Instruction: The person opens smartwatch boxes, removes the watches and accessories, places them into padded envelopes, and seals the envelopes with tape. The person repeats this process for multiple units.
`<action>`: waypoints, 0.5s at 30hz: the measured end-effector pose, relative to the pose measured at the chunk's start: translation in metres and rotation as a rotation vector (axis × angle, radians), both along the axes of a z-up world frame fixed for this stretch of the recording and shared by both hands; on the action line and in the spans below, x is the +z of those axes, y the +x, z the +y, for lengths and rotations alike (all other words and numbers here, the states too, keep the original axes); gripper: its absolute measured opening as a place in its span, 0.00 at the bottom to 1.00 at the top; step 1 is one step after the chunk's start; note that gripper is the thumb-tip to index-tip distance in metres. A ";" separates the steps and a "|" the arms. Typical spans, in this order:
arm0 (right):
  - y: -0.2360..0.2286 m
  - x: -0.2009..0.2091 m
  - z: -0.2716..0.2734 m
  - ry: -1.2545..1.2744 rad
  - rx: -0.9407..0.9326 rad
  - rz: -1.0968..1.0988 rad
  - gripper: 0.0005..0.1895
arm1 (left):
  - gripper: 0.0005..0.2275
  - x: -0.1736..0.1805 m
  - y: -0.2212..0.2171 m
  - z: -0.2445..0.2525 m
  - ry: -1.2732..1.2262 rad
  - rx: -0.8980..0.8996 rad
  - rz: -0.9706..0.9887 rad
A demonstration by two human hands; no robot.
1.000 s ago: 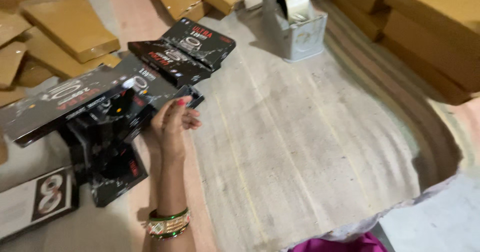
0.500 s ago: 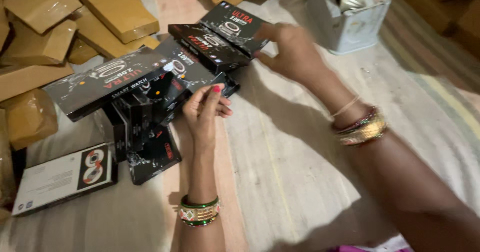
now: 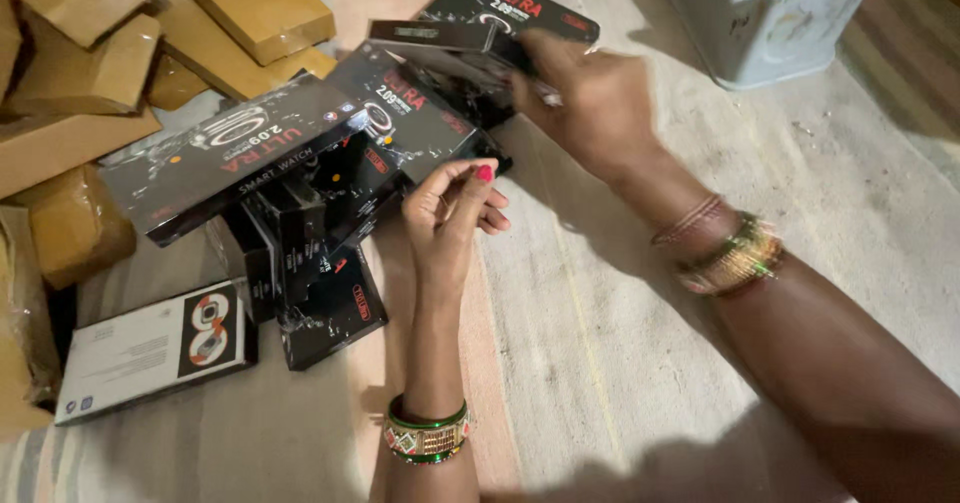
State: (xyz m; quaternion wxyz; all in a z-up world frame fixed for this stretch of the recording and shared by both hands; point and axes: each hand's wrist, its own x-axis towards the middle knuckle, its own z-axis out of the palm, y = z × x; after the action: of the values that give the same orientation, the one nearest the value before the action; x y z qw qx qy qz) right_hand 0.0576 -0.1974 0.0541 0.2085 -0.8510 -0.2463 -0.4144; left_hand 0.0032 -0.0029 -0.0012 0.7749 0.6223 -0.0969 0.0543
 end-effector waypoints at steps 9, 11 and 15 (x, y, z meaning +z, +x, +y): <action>-0.056 0.038 -0.153 -0.377 0.105 0.916 0.48 | 0.11 -0.005 -0.001 -0.005 0.070 -0.125 0.102; -0.050 0.037 -0.146 -0.092 0.033 0.951 0.42 | 0.11 -0.007 0.002 -0.007 0.128 -0.135 0.147; -0.052 0.026 -0.083 0.140 -0.048 0.973 0.52 | 0.13 -0.015 0.004 -0.007 0.275 -0.160 0.221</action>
State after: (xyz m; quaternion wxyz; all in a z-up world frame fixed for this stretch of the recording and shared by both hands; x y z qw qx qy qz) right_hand 0.0060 -0.2801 0.0797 0.3466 -0.9352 -0.0722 0.0106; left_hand 0.0069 -0.0099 -0.0165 0.6903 0.7148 -0.0670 -0.0900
